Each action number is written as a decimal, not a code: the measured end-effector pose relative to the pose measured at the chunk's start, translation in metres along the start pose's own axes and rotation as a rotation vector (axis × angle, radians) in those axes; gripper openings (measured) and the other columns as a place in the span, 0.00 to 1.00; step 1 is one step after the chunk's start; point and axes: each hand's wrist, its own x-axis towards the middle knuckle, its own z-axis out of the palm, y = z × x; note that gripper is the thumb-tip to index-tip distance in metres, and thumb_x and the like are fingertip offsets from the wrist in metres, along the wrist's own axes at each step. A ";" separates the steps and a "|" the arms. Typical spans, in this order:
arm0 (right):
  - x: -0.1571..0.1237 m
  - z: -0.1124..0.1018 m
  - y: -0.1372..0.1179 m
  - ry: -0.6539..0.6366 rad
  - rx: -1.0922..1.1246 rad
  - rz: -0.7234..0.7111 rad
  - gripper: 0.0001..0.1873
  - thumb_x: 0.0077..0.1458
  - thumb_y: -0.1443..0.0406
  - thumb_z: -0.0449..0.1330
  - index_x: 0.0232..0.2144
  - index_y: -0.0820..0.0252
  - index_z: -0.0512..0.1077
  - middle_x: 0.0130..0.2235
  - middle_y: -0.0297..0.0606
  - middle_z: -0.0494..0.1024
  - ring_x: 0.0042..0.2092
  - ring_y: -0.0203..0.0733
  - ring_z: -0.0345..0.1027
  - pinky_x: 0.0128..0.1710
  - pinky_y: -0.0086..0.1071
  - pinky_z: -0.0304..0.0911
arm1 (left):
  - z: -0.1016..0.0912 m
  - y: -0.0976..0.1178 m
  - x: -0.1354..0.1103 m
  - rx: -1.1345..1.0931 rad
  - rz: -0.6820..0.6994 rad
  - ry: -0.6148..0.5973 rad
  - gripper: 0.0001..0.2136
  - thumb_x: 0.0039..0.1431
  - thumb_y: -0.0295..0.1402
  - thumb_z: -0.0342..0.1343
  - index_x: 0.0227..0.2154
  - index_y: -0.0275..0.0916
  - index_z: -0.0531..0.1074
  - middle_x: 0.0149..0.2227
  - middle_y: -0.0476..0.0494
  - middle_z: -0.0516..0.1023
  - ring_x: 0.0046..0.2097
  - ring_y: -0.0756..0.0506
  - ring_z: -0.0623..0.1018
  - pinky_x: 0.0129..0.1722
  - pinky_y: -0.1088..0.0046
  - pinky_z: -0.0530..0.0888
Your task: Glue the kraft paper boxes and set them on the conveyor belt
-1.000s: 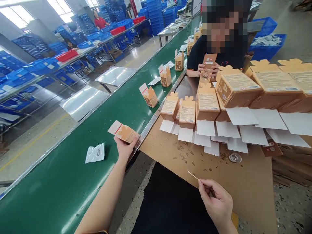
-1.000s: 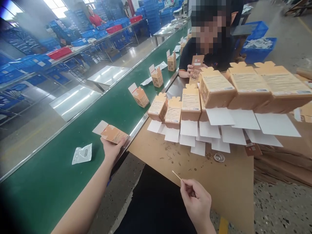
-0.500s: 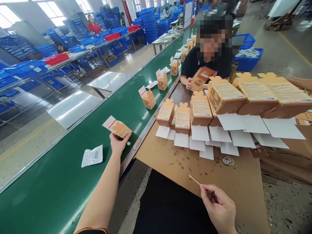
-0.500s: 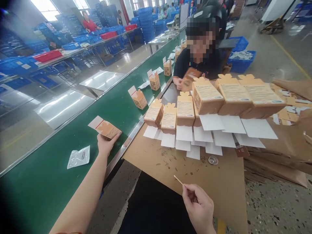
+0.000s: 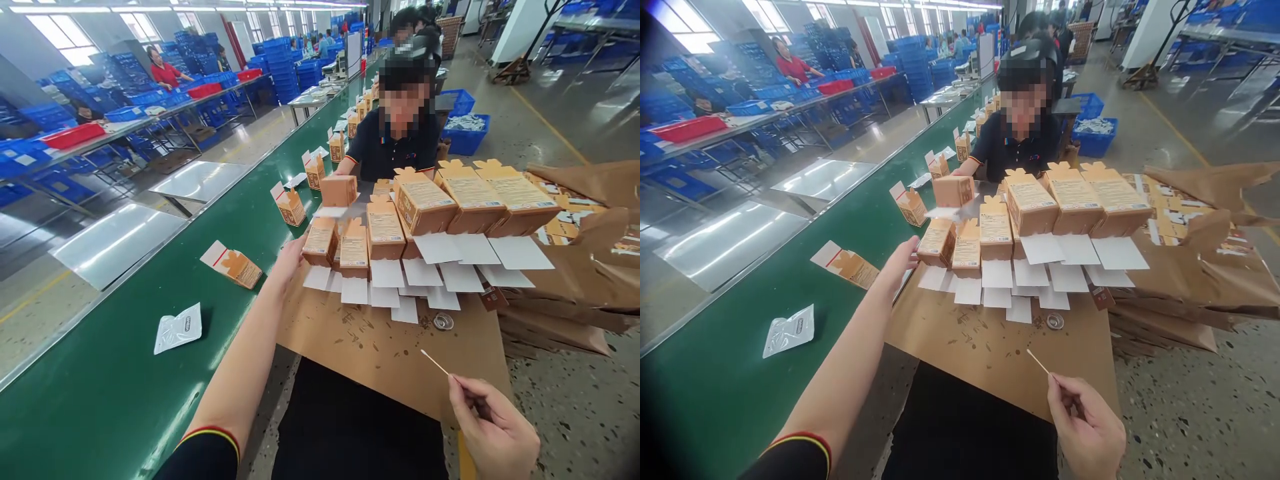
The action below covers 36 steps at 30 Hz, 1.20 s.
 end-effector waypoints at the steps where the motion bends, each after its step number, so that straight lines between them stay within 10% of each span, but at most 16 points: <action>1: 0.003 0.000 -0.001 -0.002 0.004 -0.028 0.14 0.70 0.55 0.75 0.33 0.55 0.87 0.27 0.38 0.85 0.22 0.39 0.75 0.23 0.32 0.76 | 0.010 0.008 0.003 0.023 -0.031 -0.049 0.23 0.65 0.54 0.67 0.50 0.40 0.82 0.55 0.32 0.88 0.57 0.31 0.85 0.52 0.57 0.82; 7: 0.024 -0.013 0.013 0.126 -0.119 -0.089 0.12 0.69 0.59 0.74 0.33 0.55 0.87 0.27 0.37 0.86 0.22 0.40 0.75 0.24 0.33 0.74 | -0.007 -0.012 -0.022 -0.088 -0.013 -0.148 0.29 0.53 0.56 0.76 0.49 0.39 0.85 0.46 0.37 0.91 0.52 0.32 0.88 0.53 0.58 0.82; 13: 0.060 -0.006 0.042 0.003 -0.303 0.012 0.24 0.73 0.47 0.66 0.30 0.55 0.84 0.25 0.37 0.82 0.24 0.40 0.74 0.28 0.32 0.72 | -0.056 -0.078 -0.093 -0.425 -0.114 -0.207 0.37 0.43 0.48 0.84 0.57 0.41 0.84 0.62 0.33 0.89 0.63 0.25 0.86 0.60 0.50 0.85; 21: 0.087 0.010 0.058 -0.197 -0.385 0.033 0.29 0.69 0.41 0.61 0.24 0.52 0.78 0.22 0.37 0.78 0.23 0.42 0.71 0.26 0.34 0.65 | -0.029 -0.114 -0.144 -0.430 -0.249 -0.321 0.40 0.40 0.49 0.89 0.55 0.38 0.84 0.62 0.26 0.89 0.67 0.19 0.85 0.68 0.40 0.82; 26: 0.053 0.015 0.035 -0.050 -0.234 -0.009 0.16 0.69 0.53 0.69 0.32 0.55 0.85 0.26 0.37 0.83 0.24 0.41 0.74 0.28 0.34 0.71 | -0.020 -0.110 -0.140 -0.373 -0.182 -0.281 0.40 0.39 0.48 0.90 0.55 0.39 0.83 0.62 0.29 0.89 0.67 0.22 0.85 0.71 0.39 0.79; 36: -0.039 0.132 -0.040 -0.441 0.213 -0.108 0.15 0.73 0.71 0.60 0.31 0.54 0.77 0.24 0.28 0.74 0.23 0.34 0.67 0.25 0.27 0.65 | -0.014 -0.121 -0.139 -0.314 -0.117 -0.272 0.39 0.42 0.47 0.89 0.54 0.40 0.80 0.60 0.31 0.89 0.64 0.27 0.87 0.69 0.41 0.80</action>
